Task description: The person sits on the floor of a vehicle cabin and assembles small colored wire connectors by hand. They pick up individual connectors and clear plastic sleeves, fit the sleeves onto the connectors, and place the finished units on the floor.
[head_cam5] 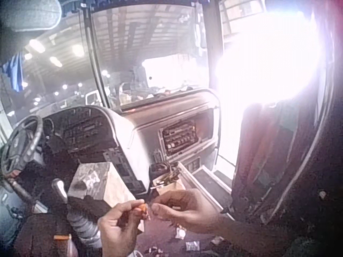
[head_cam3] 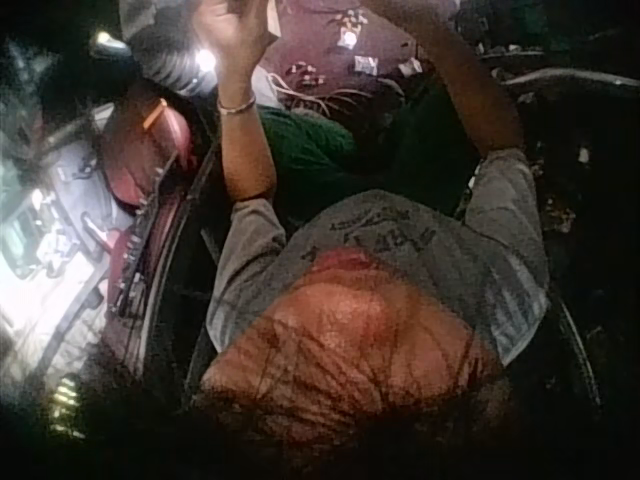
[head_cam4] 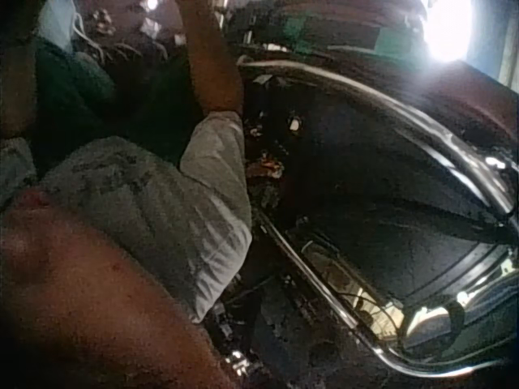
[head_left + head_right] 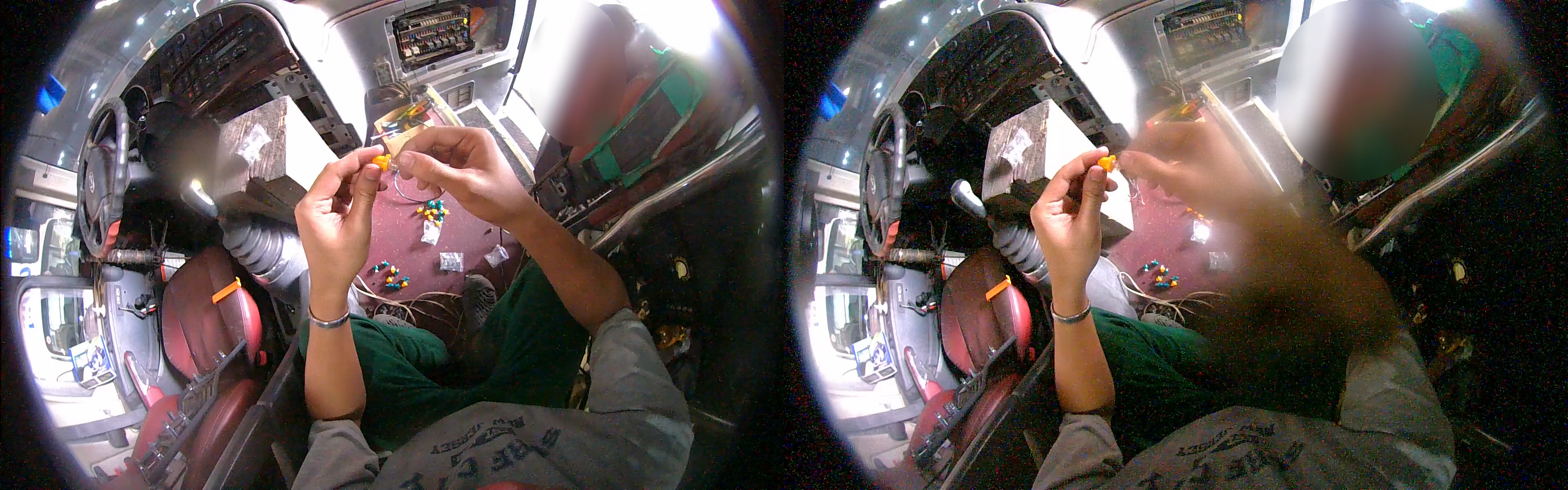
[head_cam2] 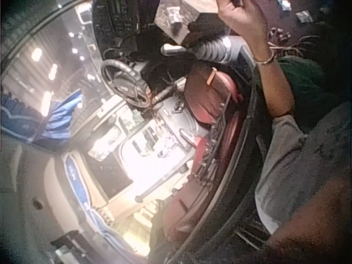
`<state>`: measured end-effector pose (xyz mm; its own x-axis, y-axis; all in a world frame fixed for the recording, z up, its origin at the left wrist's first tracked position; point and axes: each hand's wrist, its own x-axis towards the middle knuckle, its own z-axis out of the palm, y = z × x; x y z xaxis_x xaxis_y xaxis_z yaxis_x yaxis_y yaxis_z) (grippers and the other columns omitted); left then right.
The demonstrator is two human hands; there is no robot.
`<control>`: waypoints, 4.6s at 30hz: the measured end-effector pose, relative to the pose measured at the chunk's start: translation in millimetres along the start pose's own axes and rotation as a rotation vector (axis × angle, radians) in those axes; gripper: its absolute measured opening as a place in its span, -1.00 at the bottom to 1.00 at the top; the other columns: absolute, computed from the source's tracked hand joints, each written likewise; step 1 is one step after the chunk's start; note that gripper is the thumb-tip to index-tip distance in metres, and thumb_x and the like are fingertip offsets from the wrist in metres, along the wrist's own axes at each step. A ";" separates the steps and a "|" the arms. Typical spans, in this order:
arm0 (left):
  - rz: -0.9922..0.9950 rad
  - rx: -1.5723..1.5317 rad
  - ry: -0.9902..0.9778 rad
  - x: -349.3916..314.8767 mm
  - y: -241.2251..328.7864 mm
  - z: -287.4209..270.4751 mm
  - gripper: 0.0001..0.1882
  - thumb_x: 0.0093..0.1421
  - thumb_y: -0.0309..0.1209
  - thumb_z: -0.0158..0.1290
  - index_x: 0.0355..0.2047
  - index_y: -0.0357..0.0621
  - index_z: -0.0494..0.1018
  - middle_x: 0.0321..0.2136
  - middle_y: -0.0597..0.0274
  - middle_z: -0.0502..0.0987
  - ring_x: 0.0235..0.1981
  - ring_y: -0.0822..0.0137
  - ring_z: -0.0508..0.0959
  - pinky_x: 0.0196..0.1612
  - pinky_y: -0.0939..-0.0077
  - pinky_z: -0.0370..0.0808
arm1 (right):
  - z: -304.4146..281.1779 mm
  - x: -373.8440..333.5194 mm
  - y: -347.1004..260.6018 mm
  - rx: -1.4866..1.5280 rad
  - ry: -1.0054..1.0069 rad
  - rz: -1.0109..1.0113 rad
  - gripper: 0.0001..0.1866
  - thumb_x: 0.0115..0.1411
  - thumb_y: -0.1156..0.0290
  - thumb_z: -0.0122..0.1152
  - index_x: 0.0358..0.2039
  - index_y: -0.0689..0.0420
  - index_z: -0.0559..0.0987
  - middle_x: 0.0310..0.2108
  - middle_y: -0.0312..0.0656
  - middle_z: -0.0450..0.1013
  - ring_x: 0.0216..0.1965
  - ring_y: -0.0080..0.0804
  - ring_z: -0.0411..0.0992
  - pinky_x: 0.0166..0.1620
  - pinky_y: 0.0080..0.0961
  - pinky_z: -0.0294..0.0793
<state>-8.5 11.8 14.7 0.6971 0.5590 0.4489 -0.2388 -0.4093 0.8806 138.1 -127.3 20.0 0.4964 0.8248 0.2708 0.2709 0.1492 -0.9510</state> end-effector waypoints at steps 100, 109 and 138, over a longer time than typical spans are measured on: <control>-0.053 0.060 -0.102 9.6 -15.1 -16.4 -0.59 0.33 -0.38 0.29 0.13 -0.28 0.54 -0.07 0.16 0.64 -0.09 0.50 0.56 -0.10 0.64 0.54 | -28.1 28.0 5.2 -0.434 0.098 -0.210 -0.81 0.32 0.34 0.38 -0.14 0.16 0.69 -0.34 -0.32 0.64 -0.34 -0.67 0.52 -0.26 -0.61 0.53; -0.392 0.439 -0.536 2.4 -43.6 -40.6 -0.55 0.30 -0.26 0.28 0.11 -0.21 0.55 -0.24 0.07 0.66 -0.24 0.31 0.65 -0.14 0.40 0.59 | -64.7 82.1 267.1 -0.743 -0.047 0.325 -0.74 0.22 0.18 0.32 -0.23 0.07 0.75 -0.37 -0.05 0.64 -0.33 -0.27 0.60 -0.22 -0.31 0.57; -0.436 0.543 -0.592 -10.7 -56.1 -42.0 -0.49 0.34 -0.19 0.25 0.17 -0.26 0.50 -0.13 0.05 0.66 -0.09 0.31 0.64 0.08 0.41 0.54 | -17.5 -148.6 413.8 -0.919 -0.318 0.683 -0.73 0.10 0.40 0.24 -0.18 0.11 0.74 -0.33 -0.02 0.66 -0.25 -0.08 0.65 -0.11 -0.25 0.61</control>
<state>-30.9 59.1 -33.1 0.9197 0.3438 -0.1898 0.3733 -0.6155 0.6941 190.9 -197.7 -411.1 0.5761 0.6992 -0.4233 0.5842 -0.7145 -0.3851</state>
